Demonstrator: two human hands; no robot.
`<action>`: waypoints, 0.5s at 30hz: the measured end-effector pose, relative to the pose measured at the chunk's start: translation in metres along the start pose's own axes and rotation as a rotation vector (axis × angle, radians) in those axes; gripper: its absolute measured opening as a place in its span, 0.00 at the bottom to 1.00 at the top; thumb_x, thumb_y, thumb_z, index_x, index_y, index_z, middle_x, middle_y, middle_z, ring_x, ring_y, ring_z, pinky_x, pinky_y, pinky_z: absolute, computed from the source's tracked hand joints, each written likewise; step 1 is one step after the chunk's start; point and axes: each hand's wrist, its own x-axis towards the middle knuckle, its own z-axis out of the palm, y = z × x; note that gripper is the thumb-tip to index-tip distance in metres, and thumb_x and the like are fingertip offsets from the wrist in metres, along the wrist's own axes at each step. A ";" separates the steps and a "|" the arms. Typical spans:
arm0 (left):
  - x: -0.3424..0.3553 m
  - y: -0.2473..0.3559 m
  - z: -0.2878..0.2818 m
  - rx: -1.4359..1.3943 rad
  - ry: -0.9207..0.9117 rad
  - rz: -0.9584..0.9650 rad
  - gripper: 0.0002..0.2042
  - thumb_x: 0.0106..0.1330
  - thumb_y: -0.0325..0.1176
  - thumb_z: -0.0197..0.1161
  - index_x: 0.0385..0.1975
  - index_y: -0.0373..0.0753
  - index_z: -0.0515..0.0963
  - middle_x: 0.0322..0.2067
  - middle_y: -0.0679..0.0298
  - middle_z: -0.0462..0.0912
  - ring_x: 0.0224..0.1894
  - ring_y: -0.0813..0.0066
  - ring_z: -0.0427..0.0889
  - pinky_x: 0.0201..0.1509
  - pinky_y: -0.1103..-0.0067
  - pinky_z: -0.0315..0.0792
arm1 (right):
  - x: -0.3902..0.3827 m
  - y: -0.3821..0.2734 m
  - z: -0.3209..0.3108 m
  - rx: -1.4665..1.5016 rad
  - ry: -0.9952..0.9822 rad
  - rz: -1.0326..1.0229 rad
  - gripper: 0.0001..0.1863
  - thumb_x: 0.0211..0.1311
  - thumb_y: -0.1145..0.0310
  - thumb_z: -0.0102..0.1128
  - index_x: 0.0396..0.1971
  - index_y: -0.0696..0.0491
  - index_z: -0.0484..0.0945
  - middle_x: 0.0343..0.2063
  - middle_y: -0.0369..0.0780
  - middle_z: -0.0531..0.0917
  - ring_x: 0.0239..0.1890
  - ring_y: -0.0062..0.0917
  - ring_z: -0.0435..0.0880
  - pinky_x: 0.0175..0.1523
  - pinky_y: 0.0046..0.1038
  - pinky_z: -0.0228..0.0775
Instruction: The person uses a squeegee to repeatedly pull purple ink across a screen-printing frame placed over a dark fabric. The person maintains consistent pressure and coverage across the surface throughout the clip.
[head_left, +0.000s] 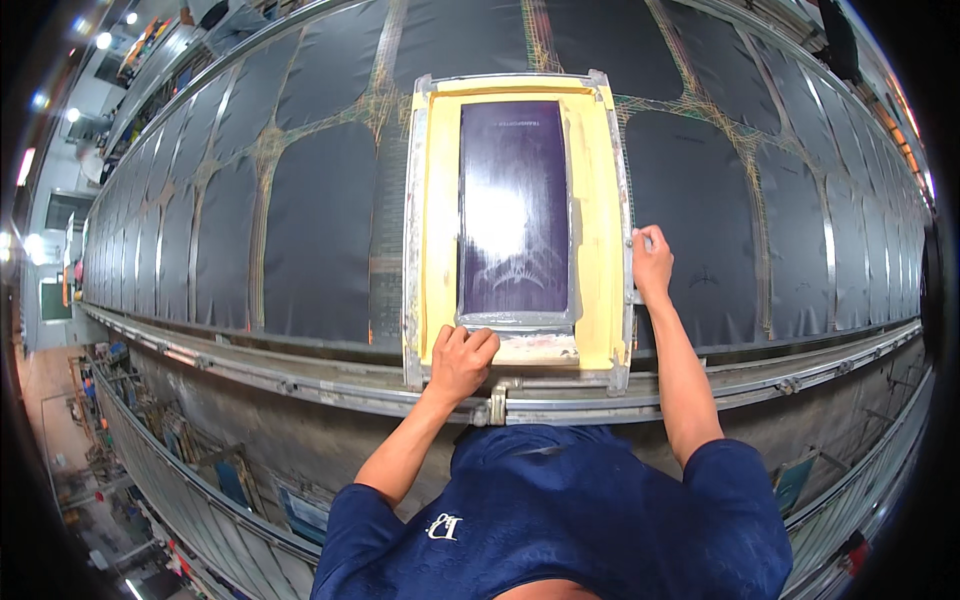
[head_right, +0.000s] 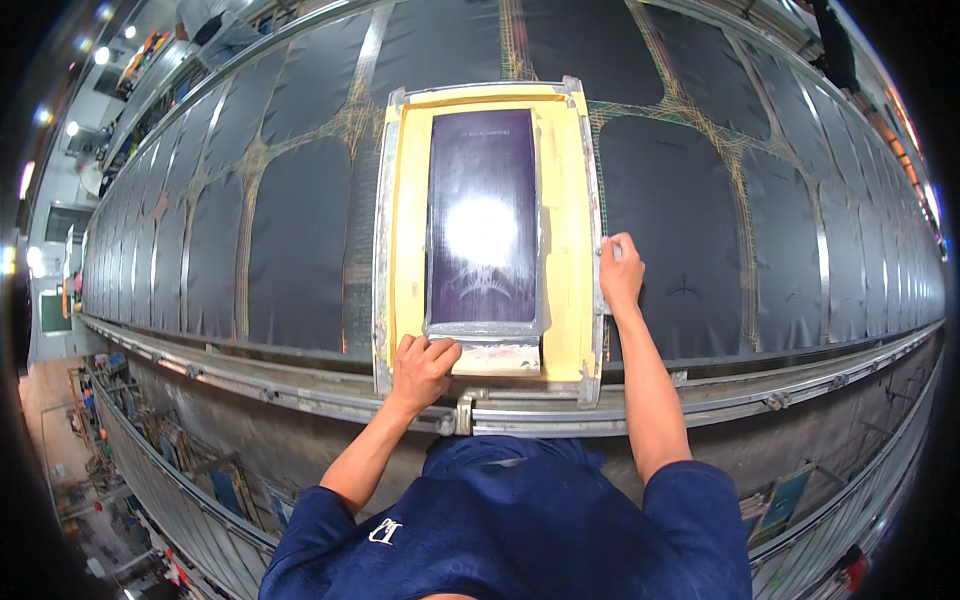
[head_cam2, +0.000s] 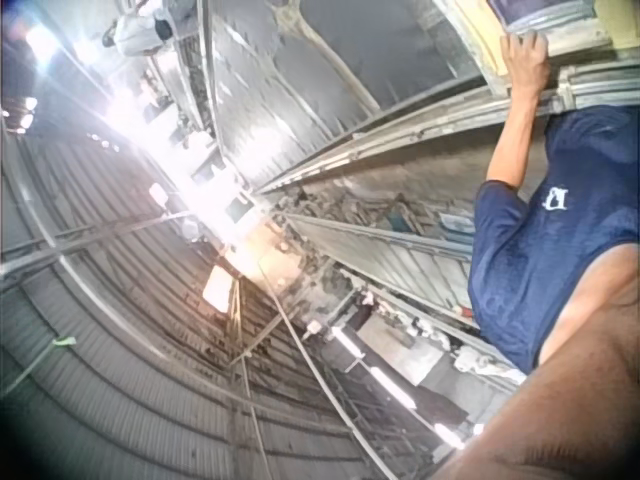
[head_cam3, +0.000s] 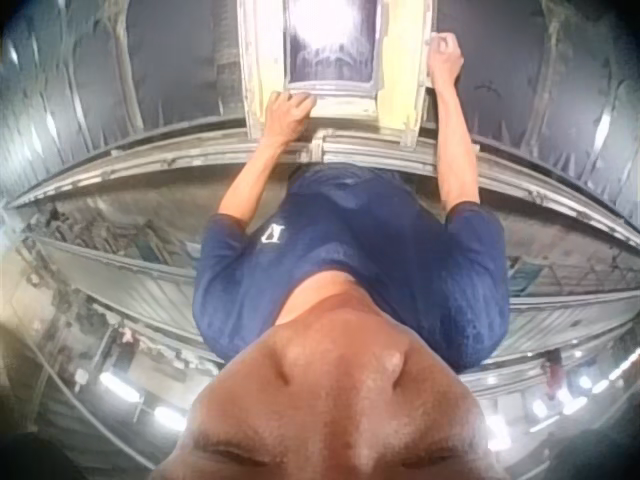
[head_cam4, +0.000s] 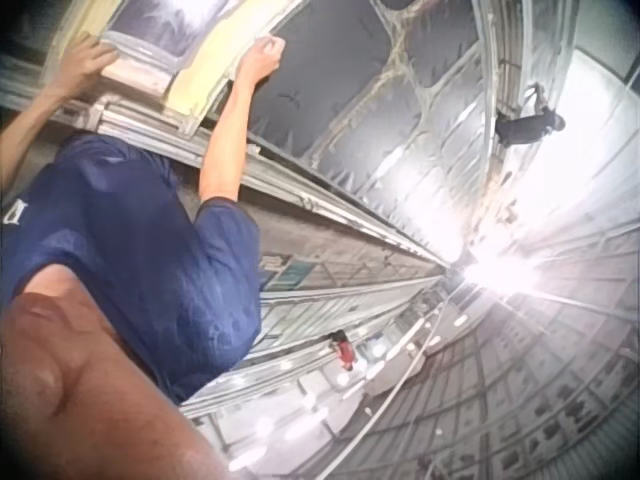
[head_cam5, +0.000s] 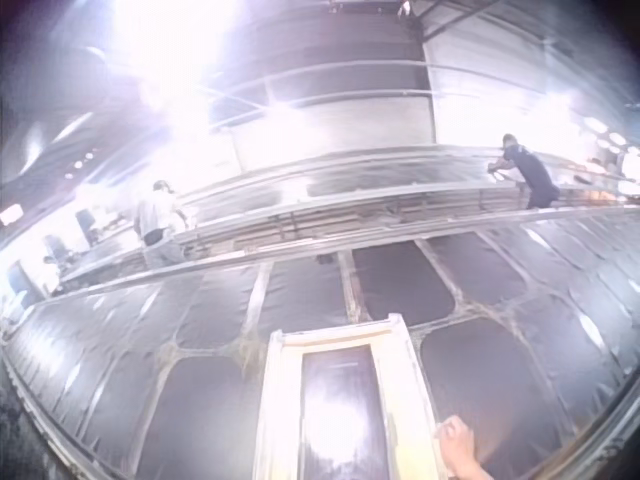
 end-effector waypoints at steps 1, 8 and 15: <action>0.016 -0.011 0.002 -0.003 0.028 0.008 0.19 0.40 0.23 0.68 0.36 0.46 0.82 0.38 0.71 0.86 0.32 0.67 0.79 0.39 0.69 0.66 | 0.000 0.000 0.002 0.022 0.000 -0.020 0.12 0.70 0.58 0.60 0.35 0.53 0.77 0.27 0.50 0.83 0.32 0.50 0.84 0.39 0.43 0.73; 0.182 -0.133 0.032 0.066 0.088 0.092 0.19 0.42 0.23 0.68 0.38 0.47 0.83 0.40 0.69 0.87 0.35 0.65 0.80 0.43 0.68 0.67 | 0.025 -0.027 -0.025 -0.376 -0.334 0.051 0.10 0.66 0.61 0.65 0.39 0.51 0.79 0.38 0.47 0.85 0.44 0.46 0.84 0.50 0.40 0.76; 0.356 -0.214 0.026 0.012 0.013 0.104 0.10 0.47 0.34 0.78 0.30 0.44 0.86 0.28 0.63 0.86 0.31 0.59 0.84 0.41 0.64 0.72 | 0.174 -0.141 0.038 0.008 -0.401 -0.650 0.31 0.58 0.59 0.73 0.60 0.55 0.76 0.57 0.49 0.78 0.61 0.45 0.75 0.68 0.40 0.66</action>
